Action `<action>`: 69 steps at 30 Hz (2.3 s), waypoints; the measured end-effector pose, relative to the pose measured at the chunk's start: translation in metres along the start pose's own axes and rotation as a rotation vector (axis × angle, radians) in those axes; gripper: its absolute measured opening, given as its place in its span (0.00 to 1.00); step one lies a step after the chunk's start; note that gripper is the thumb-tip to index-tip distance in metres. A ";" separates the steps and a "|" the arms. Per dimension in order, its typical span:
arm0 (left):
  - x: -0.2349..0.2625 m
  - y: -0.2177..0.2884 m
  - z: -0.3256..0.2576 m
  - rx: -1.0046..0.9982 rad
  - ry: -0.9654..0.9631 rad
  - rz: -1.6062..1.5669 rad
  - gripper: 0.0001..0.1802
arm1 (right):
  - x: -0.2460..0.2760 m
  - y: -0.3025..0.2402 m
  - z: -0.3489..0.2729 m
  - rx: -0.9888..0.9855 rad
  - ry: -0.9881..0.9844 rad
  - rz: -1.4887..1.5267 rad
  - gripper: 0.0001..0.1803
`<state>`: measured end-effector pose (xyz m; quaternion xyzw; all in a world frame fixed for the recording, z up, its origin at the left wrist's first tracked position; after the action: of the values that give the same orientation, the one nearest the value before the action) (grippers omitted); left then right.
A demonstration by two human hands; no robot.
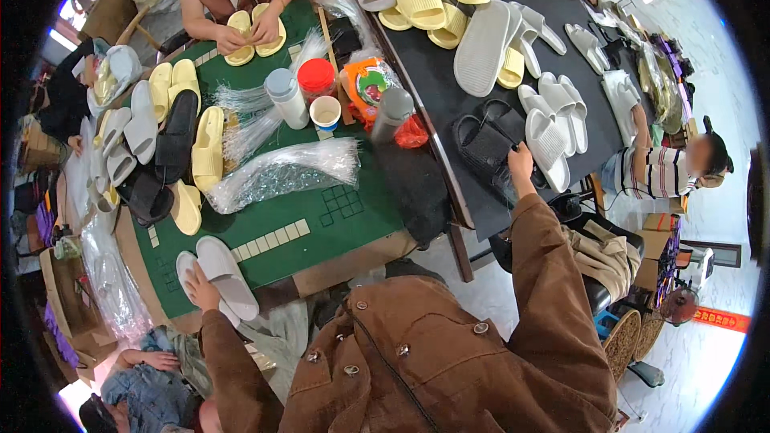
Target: The person assembles slipper sandals by hand at a workbench. They pick up slipper soles and straps, align them, and press them together to form pairs. The person handles yellow, white, and black slipper components, placing finished pairs on the table while other workers perform similar tasks nearby.
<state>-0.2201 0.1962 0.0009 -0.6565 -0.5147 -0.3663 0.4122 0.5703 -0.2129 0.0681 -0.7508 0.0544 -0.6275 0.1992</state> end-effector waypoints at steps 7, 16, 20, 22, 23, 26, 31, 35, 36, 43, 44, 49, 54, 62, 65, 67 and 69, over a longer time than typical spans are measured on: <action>-0.006 0.004 -0.023 -0.187 0.261 -0.207 0.51 | 0.025 -0.019 -0.035 0.306 -0.071 0.150 0.17; 0.014 0.102 -0.082 -0.161 0.446 -0.370 0.40 | 0.026 -0.050 -0.159 -0.059 -0.775 1.056 0.25; 0.011 0.145 -0.097 -0.305 0.380 -0.471 0.39 | -0.018 -0.125 -0.217 0.384 -1.025 0.792 0.20; 0.004 0.152 -0.099 -0.414 0.432 -0.472 0.37 | -0.053 -0.190 -0.241 0.615 -1.043 0.551 0.18; 0.005 0.159 -0.103 -0.371 0.365 -0.496 0.35 | -0.079 -0.201 -0.248 0.674 -0.961 0.466 0.17; 0.006 0.166 -0.112 -0.356 0.333 -0.599 0.34 | -0.122 -0.249 -0.269 0.563 -0.719 0.243 0.13; 0.005 0.173 -0.119 -0.341 0.264 -0.684 0.30 | -0.201 -0.247 -0.319 0.547 -0.787 0.280 0.21; 0.002 0.172 -0.121 -0.335 0.151 -0.856 0.27 | -0.201 -0.229 -0.338 0.490 -1.088 0.509 0.16; 0.005 0.176 -0.121 -0.334 0.128 -0.840 0.28 | -0.201 -0.219 -0.331 0.498 -1.062 0.550 0.14; 0.051 0.230 -0.117 -0.486 0.158 -0.557 0.44 | -0.121 -0.182 -0.274 0.153 -1.004 0.840 0.16; 0.056 0.241 -0.114 -0.515 0.114 -0.489 0.46 | -0.107 -0.175 -0.267 0.109 -0.976 0.892 0.16; 0.059 0.271 -0.104 -0.471 0.023 -0.343 0.49 | -0.018 -0.127 -0.227 0.124 -0.608 0.943 0.14; 0.038 0.288 -0.130 -0.442 0.135 -0.257 0.37 | 0.067 -0.021 -0.149 0.257 0.192 0.524 0.14; 0.037 0.300 -0.141 -0.456 0.075 -0.235 0.37 | 0.086 0.063 -0.063 0.190 -0.082 -0.169 0.38; 0.034 0.296 -0.139 -0.451 0.078 -0.220 0.38 | 0.072 0.032 -0.042 0.319 -0.154 -0.192 0.40; 0.034 0.298 -0.139 -0.453 0.078 -0.216 0.38 | 0.056 0.016 -0.032 0.523 -0.099 -0.267 0.40; 0.034 0.297 -0.139 -0.470 0.099 -0.235 0.38 | 0.041 0.007 -0.023 0.344 -0.104 -0.217 0.34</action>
<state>0.0691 0.0429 0.0370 -0.6513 -0.4675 -0.5525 0.2279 0.5580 -0.2382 0.1066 -0.7385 -0.1452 -0.6057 0.2582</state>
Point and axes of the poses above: each hand's wrist, its own z-axis towards the middle knuckle, its own x-axis out of the back of the hand, y = z × x, the point moved 4 cm from there along z, towards the middle knuckle, and after that the axes turned 9 degrees about -y, right-handed, at the moved point
